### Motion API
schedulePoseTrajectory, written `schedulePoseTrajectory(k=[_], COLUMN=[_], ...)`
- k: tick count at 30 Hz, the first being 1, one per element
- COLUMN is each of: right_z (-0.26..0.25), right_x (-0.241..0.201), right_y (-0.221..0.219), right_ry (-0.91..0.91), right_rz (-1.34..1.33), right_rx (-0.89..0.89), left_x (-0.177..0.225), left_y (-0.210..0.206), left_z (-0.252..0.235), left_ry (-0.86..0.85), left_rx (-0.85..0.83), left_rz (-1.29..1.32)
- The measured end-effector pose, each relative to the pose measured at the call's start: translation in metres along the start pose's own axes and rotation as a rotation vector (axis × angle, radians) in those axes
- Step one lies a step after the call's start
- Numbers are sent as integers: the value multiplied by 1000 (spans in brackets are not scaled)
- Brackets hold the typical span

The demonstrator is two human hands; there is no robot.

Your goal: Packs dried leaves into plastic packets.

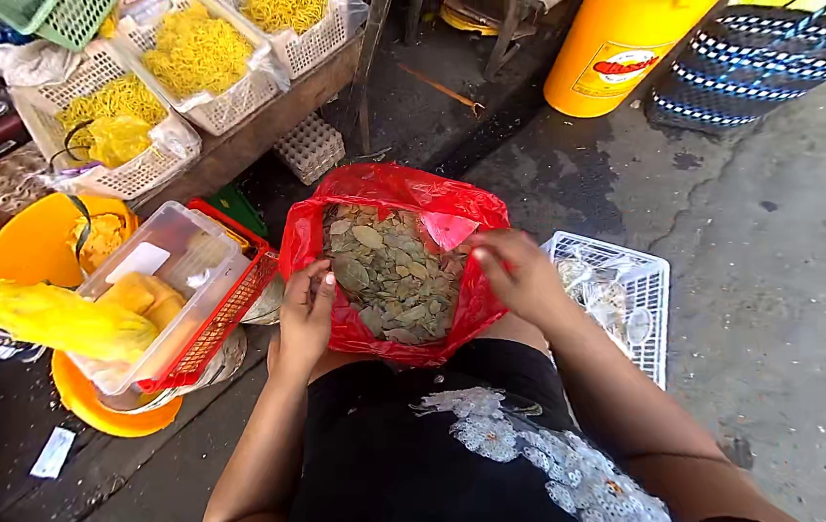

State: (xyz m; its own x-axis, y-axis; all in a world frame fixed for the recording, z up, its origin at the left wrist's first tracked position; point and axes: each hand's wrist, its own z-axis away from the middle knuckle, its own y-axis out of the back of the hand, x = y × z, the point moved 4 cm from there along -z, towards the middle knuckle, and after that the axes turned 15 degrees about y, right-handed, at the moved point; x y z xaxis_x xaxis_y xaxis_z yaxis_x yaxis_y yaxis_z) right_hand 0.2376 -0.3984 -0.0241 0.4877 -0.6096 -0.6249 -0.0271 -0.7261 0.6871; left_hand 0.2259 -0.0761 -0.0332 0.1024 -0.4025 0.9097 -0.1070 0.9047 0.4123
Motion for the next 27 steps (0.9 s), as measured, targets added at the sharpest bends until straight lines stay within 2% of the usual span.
schedulePoseTrajectory(k=[2, 4, 6, 9, 13, 18, 21, 23, 25, 27], right_z=[-29, -49, -61, -66, -60, -36, -29, -22, -13, -6], right_x=[2, 28, 52, 66, 64, 74, 51, 10, -33, -62], right_y=[-50, -86, -104, -115, -117, -107, -93, -86, -82, -81], right_ry=[-122, -314, -448, -550, -575, -425, -242, -157, -13, 102], right_rz=[39, 213, 333, 360, 284, 202, 114, -76, -274, -393], right_rx=[-288, -479, -537, -620, -520, -228, -28, -33, -152, -224], left_x=[8, 12, 11, 1, -16, -25, -24, -17, -6, 2], left_y=[-6, -5, 2, 14, 22, 5, -18, -37, -55, -69], left_z=[4, 11, 16, 23, 33, 26, 25, 25, 26, 29], left_ry=[-78, -105, -108, -84, -45, -80, -22, -25, -95, -205], left_rx=[-32, -42, -33, -5, 39, -40, -133, -230, -314, -307], left_rz=[-56, -54, -22, -5, -8, -37, -130, -263, -393, -419])
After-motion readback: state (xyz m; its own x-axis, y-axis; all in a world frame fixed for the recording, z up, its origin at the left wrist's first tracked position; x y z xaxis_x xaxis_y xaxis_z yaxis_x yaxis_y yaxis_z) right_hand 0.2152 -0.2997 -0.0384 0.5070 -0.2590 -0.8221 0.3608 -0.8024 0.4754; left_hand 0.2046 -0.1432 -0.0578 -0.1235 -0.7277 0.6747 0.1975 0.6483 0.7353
